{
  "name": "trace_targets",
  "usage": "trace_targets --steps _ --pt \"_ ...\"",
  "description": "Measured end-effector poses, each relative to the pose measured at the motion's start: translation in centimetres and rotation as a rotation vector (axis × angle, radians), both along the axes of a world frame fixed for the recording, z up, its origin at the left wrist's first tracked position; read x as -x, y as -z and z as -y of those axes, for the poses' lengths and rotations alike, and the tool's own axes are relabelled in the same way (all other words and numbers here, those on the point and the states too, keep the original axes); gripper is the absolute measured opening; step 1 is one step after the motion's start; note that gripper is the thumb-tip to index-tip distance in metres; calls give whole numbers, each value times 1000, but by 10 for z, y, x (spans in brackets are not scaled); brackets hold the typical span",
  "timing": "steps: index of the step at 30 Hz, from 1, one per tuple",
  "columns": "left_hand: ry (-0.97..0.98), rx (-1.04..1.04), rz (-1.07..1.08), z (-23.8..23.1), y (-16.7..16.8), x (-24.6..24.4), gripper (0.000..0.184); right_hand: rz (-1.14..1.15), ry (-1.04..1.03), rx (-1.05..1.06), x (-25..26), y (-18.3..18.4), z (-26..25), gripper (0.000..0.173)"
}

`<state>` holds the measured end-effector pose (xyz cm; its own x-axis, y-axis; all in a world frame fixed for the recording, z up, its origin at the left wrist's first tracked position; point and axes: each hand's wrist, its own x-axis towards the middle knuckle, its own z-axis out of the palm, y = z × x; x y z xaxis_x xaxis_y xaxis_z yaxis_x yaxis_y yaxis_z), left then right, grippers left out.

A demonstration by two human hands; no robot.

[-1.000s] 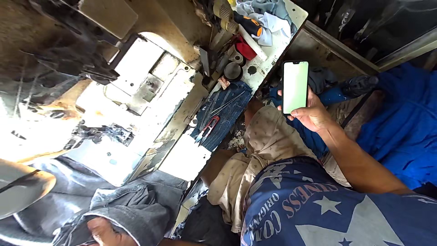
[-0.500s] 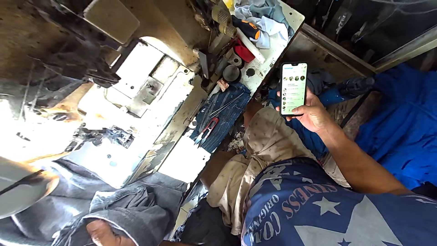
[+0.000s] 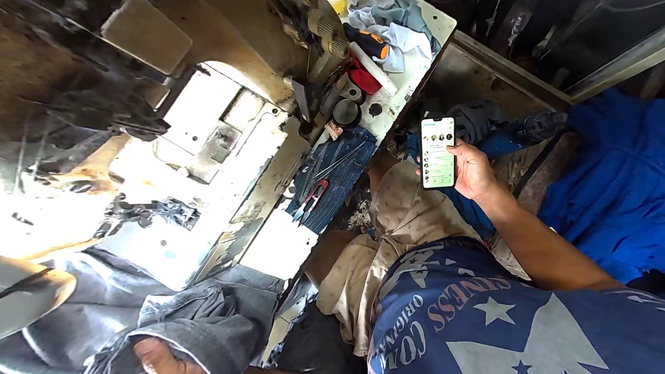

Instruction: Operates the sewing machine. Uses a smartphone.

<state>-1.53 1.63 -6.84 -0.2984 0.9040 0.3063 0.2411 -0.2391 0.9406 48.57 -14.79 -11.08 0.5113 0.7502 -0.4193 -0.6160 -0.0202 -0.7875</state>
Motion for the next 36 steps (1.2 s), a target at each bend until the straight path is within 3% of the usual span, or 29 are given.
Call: trace_targets --steps 4,10,21,25,28,31,34,36 --pt "-137 -22 8 9 -20 -34 35 -6 10 21 2 -1 -1 41" --pt "-138 43 -55 13 -28 -38 43 48 -5 8 1 1 -3 38" --pt "-126 -1 -32 9 -21 -31 40 35 2 12 3 1 -7 35" --pt "-149 -4 68 7 -22 -35 34 49 9 26 4 2 -8 33" --pt "19 -11 -7 2 -3 -1 41 11 -5 10 4 3 -7 40" --pt "-135 -12 2 6 -17 -27 36 -36 -16 -17 3 3 -5 46" --pt "-55 -30 -16 6 -13 -21 37 -40 -21 -35 2 2 -3 48" --pt "-110 -35 29 6 -16 -28 37 -38 -17 -37 2 0 -2 48"
